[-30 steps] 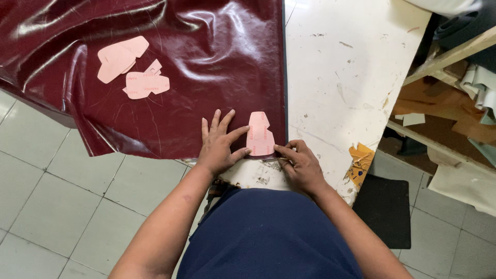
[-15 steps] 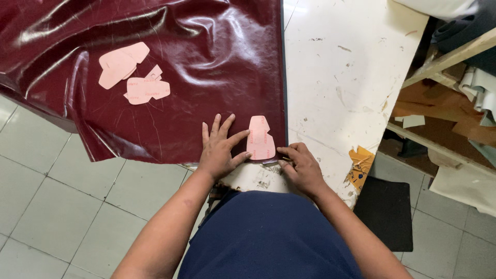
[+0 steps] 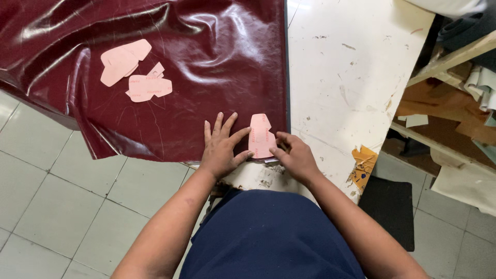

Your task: The person places pink paper templates onto a large maroon sheet of material and uses a pen to trace around the templates. The person repeats this process for several templates, creating outlines on the material.

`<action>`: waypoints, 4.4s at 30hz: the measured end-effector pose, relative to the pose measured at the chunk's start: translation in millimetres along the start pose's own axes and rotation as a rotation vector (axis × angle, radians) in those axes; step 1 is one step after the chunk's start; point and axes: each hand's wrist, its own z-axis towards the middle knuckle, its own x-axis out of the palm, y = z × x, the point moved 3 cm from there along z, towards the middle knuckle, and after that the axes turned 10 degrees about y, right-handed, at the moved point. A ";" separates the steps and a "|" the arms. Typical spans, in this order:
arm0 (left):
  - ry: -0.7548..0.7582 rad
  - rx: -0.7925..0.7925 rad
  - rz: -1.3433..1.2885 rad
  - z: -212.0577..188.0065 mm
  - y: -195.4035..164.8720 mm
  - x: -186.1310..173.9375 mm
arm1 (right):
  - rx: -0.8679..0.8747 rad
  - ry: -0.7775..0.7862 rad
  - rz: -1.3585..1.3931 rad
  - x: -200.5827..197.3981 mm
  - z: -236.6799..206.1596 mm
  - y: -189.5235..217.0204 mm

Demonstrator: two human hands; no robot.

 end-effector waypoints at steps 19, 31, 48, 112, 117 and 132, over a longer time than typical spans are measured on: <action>0.010 -0.003 -0.027 1.2 5.1 3.7 | -0.143 -0.096 -0.338 -5.4 1.8 8.9; 0.004 0.077 0.097 9.6 -4.0 9.0 | -0.050 -0.063 -0.254 -6.2 -17.3 0.7; 0.003 0.028 0.108 11.6 -6.4 15.9 | 0.024 0.001 -0.225 -9.8 -22.4 4.7; -0.051 0.075 0.102 8.8 -3.7 17.2 | -0.026 0.049 -0.378 -3.8 -20.6 -0.6; -0.052 0.076 0.097 9.2 -3.9 17.2 | -0.022 0.063 -0.387 -4.8 -20.1 0.8; -0.057 0.086 0.118 6.8 -0.5 17.7 | -0.058 0.017 -0.347 -4.8 -22.1 5.6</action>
